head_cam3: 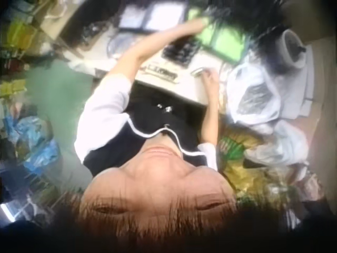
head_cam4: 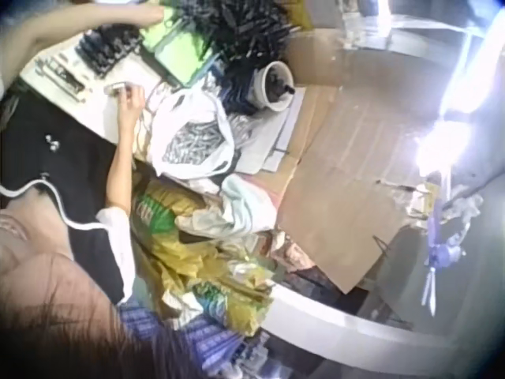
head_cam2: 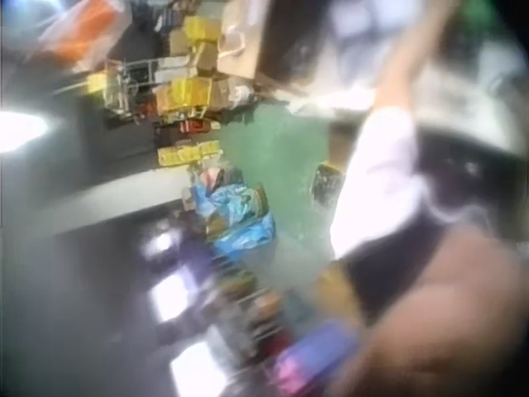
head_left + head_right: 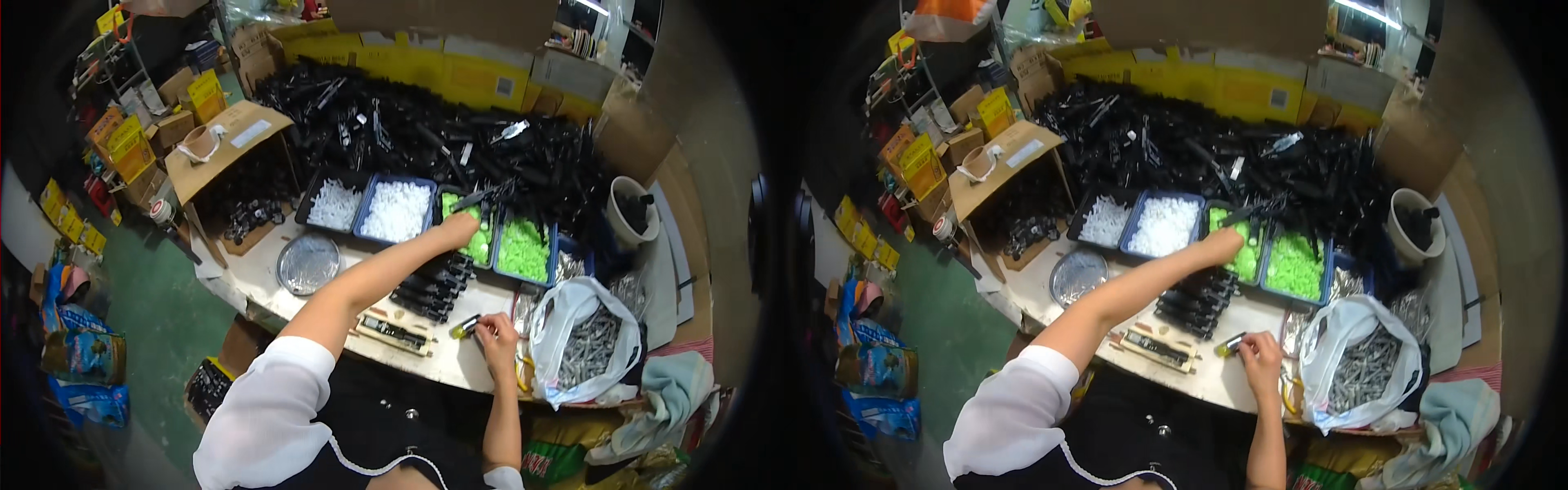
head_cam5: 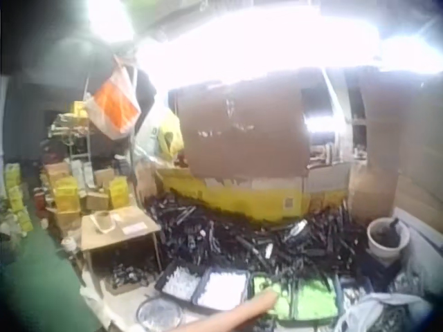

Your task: The person assembles components by hand, inserting small green and white parts into black plastic housings and using a small yellow-headed hammer to tap them into place.

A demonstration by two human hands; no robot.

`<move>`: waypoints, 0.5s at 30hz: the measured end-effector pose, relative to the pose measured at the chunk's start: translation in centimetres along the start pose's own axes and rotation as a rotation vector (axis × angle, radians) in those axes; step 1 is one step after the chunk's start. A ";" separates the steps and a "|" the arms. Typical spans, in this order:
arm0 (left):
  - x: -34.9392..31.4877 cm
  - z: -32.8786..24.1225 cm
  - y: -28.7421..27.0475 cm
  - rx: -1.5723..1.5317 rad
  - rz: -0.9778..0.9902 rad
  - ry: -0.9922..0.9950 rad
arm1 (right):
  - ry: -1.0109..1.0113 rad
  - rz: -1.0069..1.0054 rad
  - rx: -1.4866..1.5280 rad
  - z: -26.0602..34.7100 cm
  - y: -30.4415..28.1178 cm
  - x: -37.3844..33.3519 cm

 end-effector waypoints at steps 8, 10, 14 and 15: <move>0.6 1.9 -0.7 0.003 0.002 -0.047 | 0.024 0.011 0.073 -0.3 0.2 1.0; 0.8 2.2 -0.8 -0.016 -0.028 -0.059 | 0.025 0.007 0.076 -0.2 0.3 1.1; 1.3 2.6 -1.1 -0.092 -0.078 -0.064 | 0.027 -0.009 0.082 -0.6 0.2 1.0; 1.3 2.7 -1.1 -0.092 -0.088 -0.064 | 0.035 -0.016 0.084 -0.9 0.0 0.8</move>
Point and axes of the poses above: each hand's wrist, its own x-axis towards the middle knuckle, its own y-axis out of the palm, z = x × y, the point moved 6 cm from there along x, towards the middle knuckle, and after that the axes turned 9 degrees about -z, right-handed, at the moved point
